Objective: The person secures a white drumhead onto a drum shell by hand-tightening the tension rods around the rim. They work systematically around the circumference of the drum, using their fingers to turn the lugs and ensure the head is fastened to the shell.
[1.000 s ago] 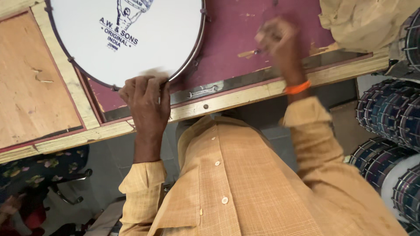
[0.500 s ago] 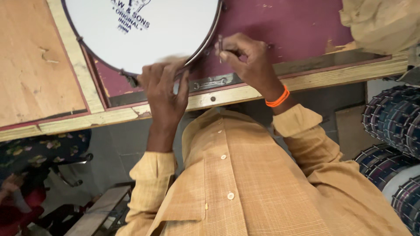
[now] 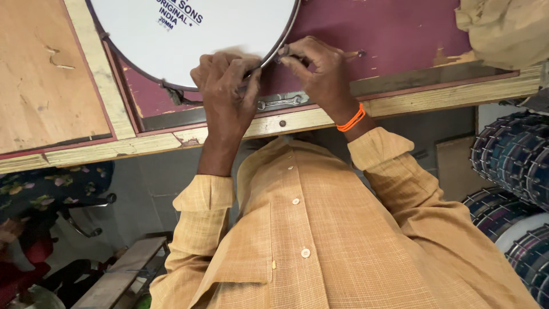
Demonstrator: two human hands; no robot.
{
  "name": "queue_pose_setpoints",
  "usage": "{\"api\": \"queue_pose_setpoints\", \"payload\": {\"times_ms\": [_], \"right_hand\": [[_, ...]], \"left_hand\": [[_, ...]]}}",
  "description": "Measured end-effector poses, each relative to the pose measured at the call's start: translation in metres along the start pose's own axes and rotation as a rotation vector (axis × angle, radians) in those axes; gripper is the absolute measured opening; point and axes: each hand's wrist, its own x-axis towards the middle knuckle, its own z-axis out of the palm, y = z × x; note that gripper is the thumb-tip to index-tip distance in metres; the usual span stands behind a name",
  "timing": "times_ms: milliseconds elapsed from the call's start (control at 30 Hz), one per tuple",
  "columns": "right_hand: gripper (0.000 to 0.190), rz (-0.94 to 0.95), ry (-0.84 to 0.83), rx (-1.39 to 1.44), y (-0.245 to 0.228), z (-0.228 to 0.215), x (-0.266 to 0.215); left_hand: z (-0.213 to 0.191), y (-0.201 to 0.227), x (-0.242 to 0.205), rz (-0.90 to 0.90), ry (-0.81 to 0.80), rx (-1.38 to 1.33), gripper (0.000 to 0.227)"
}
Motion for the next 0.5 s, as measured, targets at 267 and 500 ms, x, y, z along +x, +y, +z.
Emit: {"api": "queue_pose_setpoints", "payload": {"times_ms": [267, 500], "right_hand": [[0.008, 0.002, -0.028, -0.014, 0.001, 0.002, 0.001], [0.011, -0.072, -0.098, -0.065, 0.008, -0.004, 0.012]], "left_hand": [[0.003, 0.010, 0.015, 0.036, -0.028, 0.007, 0.020], [0.015, 0.013, 0.022, 0.074, 0.007, 0.039, 0.023]]}}
